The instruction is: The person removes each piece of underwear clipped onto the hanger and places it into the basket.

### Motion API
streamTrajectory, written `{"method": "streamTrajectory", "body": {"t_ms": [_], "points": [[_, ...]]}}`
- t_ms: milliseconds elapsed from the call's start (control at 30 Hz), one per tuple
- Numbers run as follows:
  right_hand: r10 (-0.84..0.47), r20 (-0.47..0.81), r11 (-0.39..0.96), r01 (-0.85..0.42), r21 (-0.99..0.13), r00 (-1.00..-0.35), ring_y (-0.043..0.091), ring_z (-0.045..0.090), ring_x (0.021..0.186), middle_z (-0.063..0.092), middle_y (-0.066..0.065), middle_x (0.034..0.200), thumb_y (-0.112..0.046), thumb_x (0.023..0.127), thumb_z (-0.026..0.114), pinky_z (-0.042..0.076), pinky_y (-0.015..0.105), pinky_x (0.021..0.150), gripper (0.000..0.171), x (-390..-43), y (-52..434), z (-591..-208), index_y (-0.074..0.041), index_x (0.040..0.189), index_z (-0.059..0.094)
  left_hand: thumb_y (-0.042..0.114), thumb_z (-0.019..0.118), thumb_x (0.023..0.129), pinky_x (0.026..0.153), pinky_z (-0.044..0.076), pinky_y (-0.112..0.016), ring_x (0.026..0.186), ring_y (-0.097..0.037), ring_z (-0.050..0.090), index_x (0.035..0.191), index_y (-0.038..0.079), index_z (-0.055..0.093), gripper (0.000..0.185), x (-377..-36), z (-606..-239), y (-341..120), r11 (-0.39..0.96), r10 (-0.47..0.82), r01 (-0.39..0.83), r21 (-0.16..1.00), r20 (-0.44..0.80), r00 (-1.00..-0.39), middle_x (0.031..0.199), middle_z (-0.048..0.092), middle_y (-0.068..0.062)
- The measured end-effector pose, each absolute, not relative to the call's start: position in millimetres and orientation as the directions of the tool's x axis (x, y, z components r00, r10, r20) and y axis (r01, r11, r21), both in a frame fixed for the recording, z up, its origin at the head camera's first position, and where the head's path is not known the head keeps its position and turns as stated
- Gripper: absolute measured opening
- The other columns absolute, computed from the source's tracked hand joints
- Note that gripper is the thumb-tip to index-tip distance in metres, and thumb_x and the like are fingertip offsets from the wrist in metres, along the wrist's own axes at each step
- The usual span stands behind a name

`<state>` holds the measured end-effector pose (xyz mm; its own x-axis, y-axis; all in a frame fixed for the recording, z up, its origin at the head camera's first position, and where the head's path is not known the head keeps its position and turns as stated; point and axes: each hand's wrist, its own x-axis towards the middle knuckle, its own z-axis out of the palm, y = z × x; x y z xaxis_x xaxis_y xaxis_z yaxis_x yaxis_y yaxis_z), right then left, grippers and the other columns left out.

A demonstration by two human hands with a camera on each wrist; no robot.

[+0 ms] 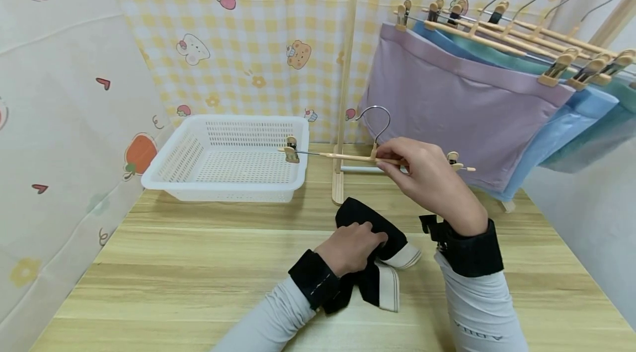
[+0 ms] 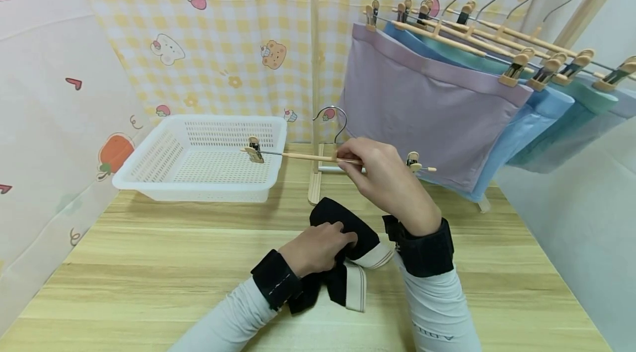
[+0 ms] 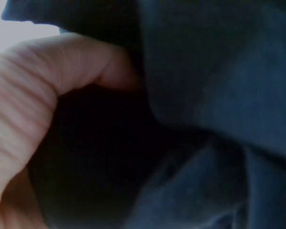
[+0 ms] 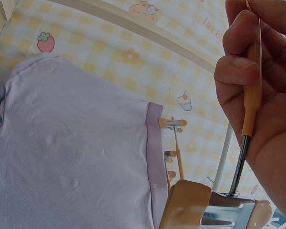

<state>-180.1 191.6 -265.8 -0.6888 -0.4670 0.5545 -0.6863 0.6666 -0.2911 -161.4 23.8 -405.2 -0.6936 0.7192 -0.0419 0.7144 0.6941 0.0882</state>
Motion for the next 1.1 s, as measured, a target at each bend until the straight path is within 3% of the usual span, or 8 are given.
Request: {"method": "streamTrajectory", "body": {"t_ms": [133, 467, 633, 900, 1100], "points": [[-0.466, 0.559, 0.666, -0.688, -0.289, -0.686, 0.011, 0.072, 0.087, 0.079, 0.000, 0.103, -0.007, 0.101, 0.076, 0.055, 0.036, 0.072, 0.010, -179.5, 192.0, -265.7, -0.012, 0.109, 0.079, 0.009, 0.083, 0.092, 0.066, 0.056, -0.025, 0.096, -0.014, 0.069, 0.120, 0.026, 0.077, 0.033, -162.2, -403.2, 23.7, 0.687, 0.724, 0.720, 0.097, -0.007, -0.690, 0.107, 0.070, 0.000], [-0.459, 0.583, 0.669, -0.693, -0.270, -0.670, 0.009, 0.069, 0.082, 0.079, 0.000, 0.102, -0.004, 0.099, 0.078, 0.053, 0.034, 0.069, 0.011, -179.9, 194.9, -265.1, -0.011, 0.108, 0.079, 0.017, 0.085, 0.093, 0.078, 0.060, -0.027, 0.104, -0.019, 0.068, 0.133, 0.016, 0.074, 0.041, -169.7, -395.3, 18.7, 0.694, 0.701, 0.710, 0.121, 0.115, -0.704, 0.118, 0.069, -0.006], [-0.450, 0.592, 0.676, -0.688, -0.263, -0.668, 0.010, 0.068, 0.081, 0.079, 0.001, 0.099, -0.004, 0.098, 0.078, 0.052, 0.032, 0.068, 0.011, -179.5, 196.8, -264.5, -0.010, 0.107, 0.079, 0.014, 0.088, 0.090, 0.086, 0.060, -0.030, 0.102, -0.023, 0.068, 0.128, 0.008, 0.073, 0.041, -179.6, -385.4, 8.7, 0.672, 0.661, 0.711, 0.207, 0.267, -0.702, 0.114, 0.067, -0.011], [-0.442, 0.603, 0.674, -0.690, -0.265, -0.664, 0.009, 0.061, 0.075, 0.078, 0.000, 0.096, -0.004, 0.098, 0.079, 0.048, 0.025, 0.066, 0.010, -178.6, 198.4, -262.3, -0.010, 0.107, 0.079, 0.010, 0.092, 0.085, 0.083, 0.063, -0.037, 0.092, -0.026, 0.069, 0.115, 0.006, 0.070, 0.038, -191.6, -368.2, -12.8, 0.687, 0.438, 0.643, 0.339, 0.513, -0.738, 0.101, 0.060, -0.012], [-0.437, 0.607, 0.677, -0.687, -0.264, -0.664, 0.009, 0.058, 0.073, 0.077, 0.000, 0.093, -0.003, 0.097, 0.080, 0.045, 0.023, 0.065, 0.011, -176.7, 199.9, -260.6, -0.009, 0.107, 0.079, 0.003, 0.089, 0.085, 0.089, 0.064, -0.047, 0.100, -0.036, 0.070, 0.118, 0.006, 0.069, 0.039, -199.1, -350.9, -34.2, 0.671, 0.250, 0.535, 0.514, 0.523, -0.815, 0.105, 0.061, -0.017]]}}
